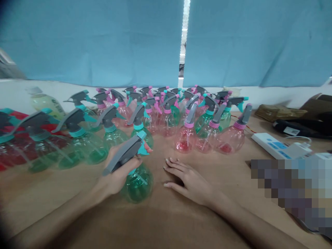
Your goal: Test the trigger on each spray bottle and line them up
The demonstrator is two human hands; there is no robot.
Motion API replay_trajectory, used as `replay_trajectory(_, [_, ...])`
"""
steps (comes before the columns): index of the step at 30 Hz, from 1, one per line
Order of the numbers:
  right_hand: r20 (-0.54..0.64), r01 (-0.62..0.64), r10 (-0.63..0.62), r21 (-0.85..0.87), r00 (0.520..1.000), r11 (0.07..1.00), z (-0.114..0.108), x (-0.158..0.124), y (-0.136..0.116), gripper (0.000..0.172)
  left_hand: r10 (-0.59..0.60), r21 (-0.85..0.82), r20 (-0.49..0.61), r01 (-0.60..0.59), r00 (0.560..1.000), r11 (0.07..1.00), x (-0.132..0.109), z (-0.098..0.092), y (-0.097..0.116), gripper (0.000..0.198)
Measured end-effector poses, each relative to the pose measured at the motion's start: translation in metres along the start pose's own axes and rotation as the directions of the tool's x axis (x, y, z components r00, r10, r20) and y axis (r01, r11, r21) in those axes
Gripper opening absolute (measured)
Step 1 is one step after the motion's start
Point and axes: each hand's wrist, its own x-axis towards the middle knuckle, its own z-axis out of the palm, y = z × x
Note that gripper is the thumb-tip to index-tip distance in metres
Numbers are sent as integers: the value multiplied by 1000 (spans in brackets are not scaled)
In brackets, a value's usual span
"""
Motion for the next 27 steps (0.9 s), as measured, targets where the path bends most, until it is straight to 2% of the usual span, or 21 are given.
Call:
replay_trajectory(9, [14, 0, 0, -18, 1000, 1000, 0, 0, 0, 55, 9, -15, 32, -9, 999, 1000, 1, 0, -1, 12])
replay_trajectory(14, [-7, 16, -16, 5, 1000, 1000, 1, 0, 1, 54, -34, 3, -46, 34, 998, 999, -3, 4, -4, 19])
replay_trajectory(18, [-10, 9, -9, 9, 1000, 1000, 2, 0, 3, 55, -37, -18, -58, 36, 998, 999, -5, 7, -7, 30])
replay_trajectory(27, [19, 15, -14, -47, 1000, 999, 1, 1, 3, 57, -75, -28, -71, 73, 995, 997, -7, 7, -14, 22])
